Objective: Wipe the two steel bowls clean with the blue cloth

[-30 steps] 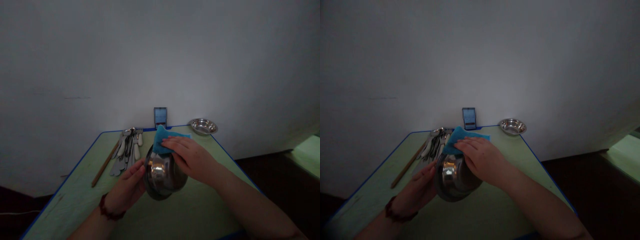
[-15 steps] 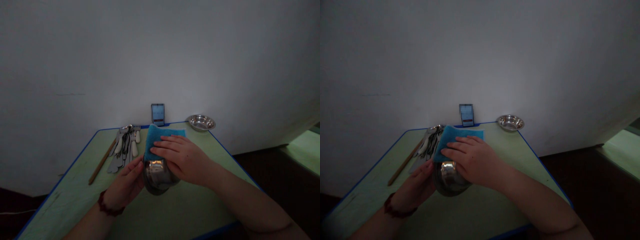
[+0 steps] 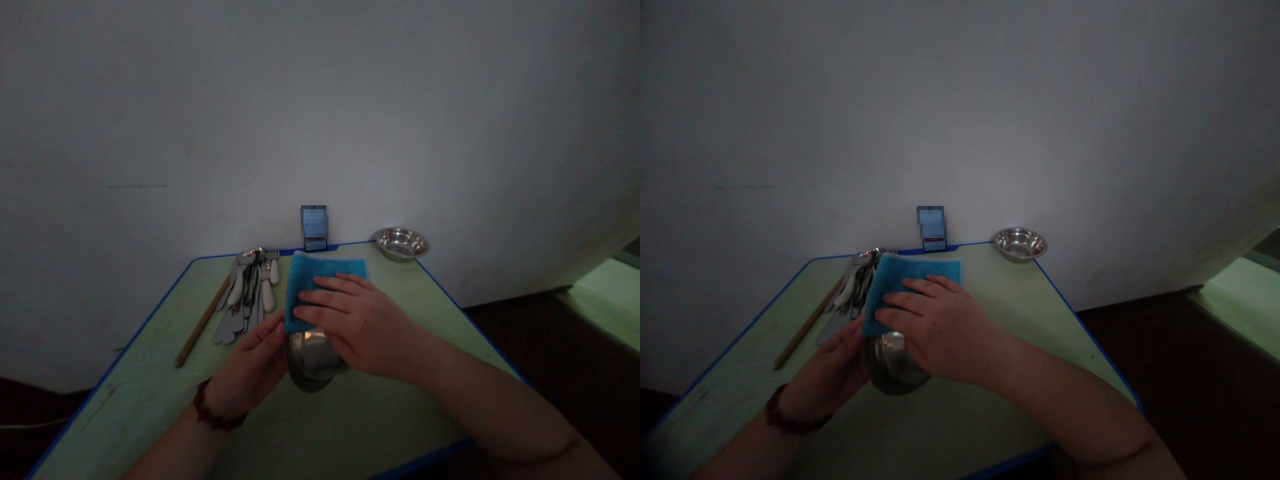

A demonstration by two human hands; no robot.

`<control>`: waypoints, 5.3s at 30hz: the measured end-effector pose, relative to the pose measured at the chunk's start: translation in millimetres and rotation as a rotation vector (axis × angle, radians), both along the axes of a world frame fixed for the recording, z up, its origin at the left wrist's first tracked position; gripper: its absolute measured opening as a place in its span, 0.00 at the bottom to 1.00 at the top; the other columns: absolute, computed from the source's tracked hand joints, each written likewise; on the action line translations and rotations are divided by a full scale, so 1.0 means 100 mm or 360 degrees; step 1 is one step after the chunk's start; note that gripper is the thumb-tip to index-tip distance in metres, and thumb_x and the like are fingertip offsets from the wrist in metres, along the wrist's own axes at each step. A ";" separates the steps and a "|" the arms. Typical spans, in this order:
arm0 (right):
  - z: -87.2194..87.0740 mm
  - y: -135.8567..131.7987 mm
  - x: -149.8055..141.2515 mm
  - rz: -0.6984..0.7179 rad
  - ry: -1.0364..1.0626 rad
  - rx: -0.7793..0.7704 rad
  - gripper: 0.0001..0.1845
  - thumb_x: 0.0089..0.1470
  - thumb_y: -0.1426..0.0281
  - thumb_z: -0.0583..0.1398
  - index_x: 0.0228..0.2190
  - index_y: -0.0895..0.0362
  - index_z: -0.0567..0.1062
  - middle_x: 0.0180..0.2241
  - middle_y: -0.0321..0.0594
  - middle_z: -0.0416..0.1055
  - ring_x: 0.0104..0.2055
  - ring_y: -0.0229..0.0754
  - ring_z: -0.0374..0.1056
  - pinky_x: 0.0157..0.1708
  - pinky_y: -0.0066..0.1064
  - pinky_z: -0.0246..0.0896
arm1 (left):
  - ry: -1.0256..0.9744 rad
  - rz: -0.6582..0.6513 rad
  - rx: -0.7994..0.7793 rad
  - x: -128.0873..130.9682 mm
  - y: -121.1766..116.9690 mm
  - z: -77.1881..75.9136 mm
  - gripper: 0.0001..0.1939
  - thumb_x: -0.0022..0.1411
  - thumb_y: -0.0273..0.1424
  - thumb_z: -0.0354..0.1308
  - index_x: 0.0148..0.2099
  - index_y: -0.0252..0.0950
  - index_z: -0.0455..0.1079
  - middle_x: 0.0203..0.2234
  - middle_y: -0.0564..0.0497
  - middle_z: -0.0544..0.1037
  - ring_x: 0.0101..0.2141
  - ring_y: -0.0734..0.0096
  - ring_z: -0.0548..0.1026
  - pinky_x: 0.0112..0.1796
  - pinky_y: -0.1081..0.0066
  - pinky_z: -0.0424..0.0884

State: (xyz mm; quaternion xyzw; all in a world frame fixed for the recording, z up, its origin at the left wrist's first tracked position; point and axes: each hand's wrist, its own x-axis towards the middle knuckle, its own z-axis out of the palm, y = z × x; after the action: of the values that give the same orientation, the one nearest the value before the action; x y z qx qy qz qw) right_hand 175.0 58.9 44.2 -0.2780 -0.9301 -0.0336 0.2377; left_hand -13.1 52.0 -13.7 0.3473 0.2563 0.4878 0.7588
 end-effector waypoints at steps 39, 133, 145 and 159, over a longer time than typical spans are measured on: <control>0.02 0.05 0.04 0.0056 0.0119 -0.0151 0.23 0.52 0.74 0.49 0.50 0.60 0.68 0.53 0.41 0.65 0.57 0.45 0.55 0.56 0.43 0.51 | 0.0048 -0.0067 0.0113 -0.04 -0.02 -0.03 0.12 0.52 0.31 0.62 0.42 0.41 0.75 0.34 0.51 0.80 0.35 0.67 0.76 0.35 0.72 0.69; -0.15 0.26 0.10 -0.0212 0.0614 -0.0502 0.23 0.53 0.77 0.46 0.50 0.59 0.67 0.51 0.46 0.67 0.54 0.42 0.62 0.55 0.44 0.56 | 0.0024 -0.0065 0.0193 -0.15 -0.06 -0.01 0.12 0.56 0.30 0.58 0.44 0.38 0.74 0.34 0.50 0.81 0.33 0.69 0.78 0.35 0.74 0.72; -0.14 0.27 0.11 -0.0227 0.0589 -0.0515 0.24 0.53 0.78 0.47 0.50 0.58 0.68 0.51 0.44 0.68 0.53 0.43 0.63 0.55 0.45 0.56 | 0.0038 -0.0041 0.0181 -0.14 -0.07 0.00 0.12 0.56 0.30 0.59 0.44 0.39 0.73 0.34 0.50 0.81 0.34 0.70 0.78 0.36 0.75 0.72; -0.18 0.30 0.16 -0.0272 0.0662 -0.0616 0.23 0.54 0.78 0.47 0.49 0.59 0.68 0.50 0.43 0.69 0.53 0.41 0.63 0.55 0.42 0.56 | 0.0016 -0.0023 0.0131 -0.16 -0.05 -0.03 0.11 0.54 0.30 0.60 0.42 0.39 0.74 0.33 0.51 0.81 0.33 0.71 0.78 0.35 0.76 0.73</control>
State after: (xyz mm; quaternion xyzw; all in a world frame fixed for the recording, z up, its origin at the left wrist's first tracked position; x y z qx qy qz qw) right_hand 191.0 88.9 26.4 -0.3963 -0.8238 0.1822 0.3620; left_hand -28.7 46.8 -16.7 0.3825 0.2375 0.4906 0.7461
